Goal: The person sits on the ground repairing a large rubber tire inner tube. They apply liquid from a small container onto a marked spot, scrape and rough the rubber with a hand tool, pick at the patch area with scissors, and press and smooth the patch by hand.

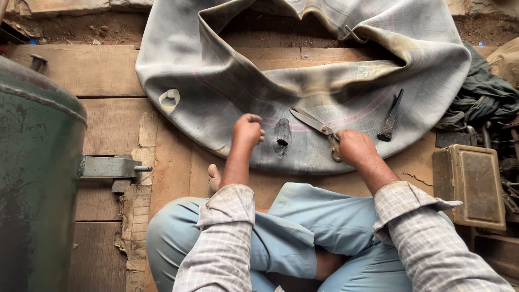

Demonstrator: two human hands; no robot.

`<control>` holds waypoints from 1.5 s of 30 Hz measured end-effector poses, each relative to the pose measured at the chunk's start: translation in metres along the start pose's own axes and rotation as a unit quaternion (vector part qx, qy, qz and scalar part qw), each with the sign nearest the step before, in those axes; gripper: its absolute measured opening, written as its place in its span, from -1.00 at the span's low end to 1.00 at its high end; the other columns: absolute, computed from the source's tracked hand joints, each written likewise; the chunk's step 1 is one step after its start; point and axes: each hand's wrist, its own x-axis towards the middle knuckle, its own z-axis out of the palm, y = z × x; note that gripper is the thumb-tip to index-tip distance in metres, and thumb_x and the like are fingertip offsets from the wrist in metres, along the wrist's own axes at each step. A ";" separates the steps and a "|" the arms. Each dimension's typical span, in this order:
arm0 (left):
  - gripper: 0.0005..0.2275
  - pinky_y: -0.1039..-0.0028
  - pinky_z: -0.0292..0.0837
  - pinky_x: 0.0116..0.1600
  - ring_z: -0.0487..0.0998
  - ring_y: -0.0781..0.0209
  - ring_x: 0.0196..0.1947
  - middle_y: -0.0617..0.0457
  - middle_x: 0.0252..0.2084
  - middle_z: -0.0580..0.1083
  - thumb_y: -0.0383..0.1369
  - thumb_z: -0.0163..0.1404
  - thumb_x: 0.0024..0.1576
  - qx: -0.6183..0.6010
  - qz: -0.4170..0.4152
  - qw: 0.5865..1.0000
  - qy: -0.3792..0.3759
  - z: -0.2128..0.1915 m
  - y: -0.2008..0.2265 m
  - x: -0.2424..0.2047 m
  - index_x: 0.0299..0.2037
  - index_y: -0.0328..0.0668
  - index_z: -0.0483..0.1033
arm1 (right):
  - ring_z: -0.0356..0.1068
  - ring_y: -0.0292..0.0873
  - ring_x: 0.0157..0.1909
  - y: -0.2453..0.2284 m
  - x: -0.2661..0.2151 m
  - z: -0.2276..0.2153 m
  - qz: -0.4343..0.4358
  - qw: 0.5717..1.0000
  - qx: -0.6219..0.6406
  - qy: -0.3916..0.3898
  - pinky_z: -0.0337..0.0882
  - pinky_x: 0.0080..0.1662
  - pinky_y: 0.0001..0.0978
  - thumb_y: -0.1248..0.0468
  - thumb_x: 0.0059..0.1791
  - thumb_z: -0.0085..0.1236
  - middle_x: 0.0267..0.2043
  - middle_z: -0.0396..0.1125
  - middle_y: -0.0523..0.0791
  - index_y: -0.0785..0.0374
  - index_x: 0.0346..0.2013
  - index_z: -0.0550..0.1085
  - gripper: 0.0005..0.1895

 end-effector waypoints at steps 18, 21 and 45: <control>-0.72 0.30 0.55 -0.05 0.66 0.17 -0.17 0.03 -0.22 0.64 -0.25 0.36 -0.07 0.349 0.006 0.937 -0.026 0.017 -0.019 -0.005 -0.24 -0.11 0.60 | 0.53 -0.04 -0.12 -0.116 0.029 0.011 -0.063 0.937 0.343 0.019 0.48 -0.04 -0.21 0.30 -0.08 0.27 -0.16 0.52 -0.01 0.23 -0.18 0.64 -0.80; -0.67 0.27 0.61 -0.02 0.71 0.11 -0.12 0.00 -0.17 0.65 -0.27 0.36 -0.08 0.378 -0.050 0.921 -0.076 0.012 0.009 -0.026 -0.16 -0.10 0.55 | 0.54 -0.06 -0.13 -0.114 0.033 0.022 -0.059 0.934 0.353 0.009 0.49 -0.04 -0.23 0.31 -0.08 0.25 -0.17 0.53 -0.04 0.21 -0.19 0.63 -0.82; -0.57 0.26 0.47 0.24 0.50 0.05 0.23 -0.01 0.20 0.49 -0.31 0.26 0.05 0.451 -0.059 0.890 -0.005 0.021 0.005 -0.037 0.14 -0.01 0.48 | 0.43 -0.06 -0.06 -0.130 0.008 0.036 -0.192 0.962 0.169 0.096 0.42 0.01 -0.18 0.38 -0.10 0.18 -0.25 0.46 -0.15 0.17 -0.35 0.63 -0.89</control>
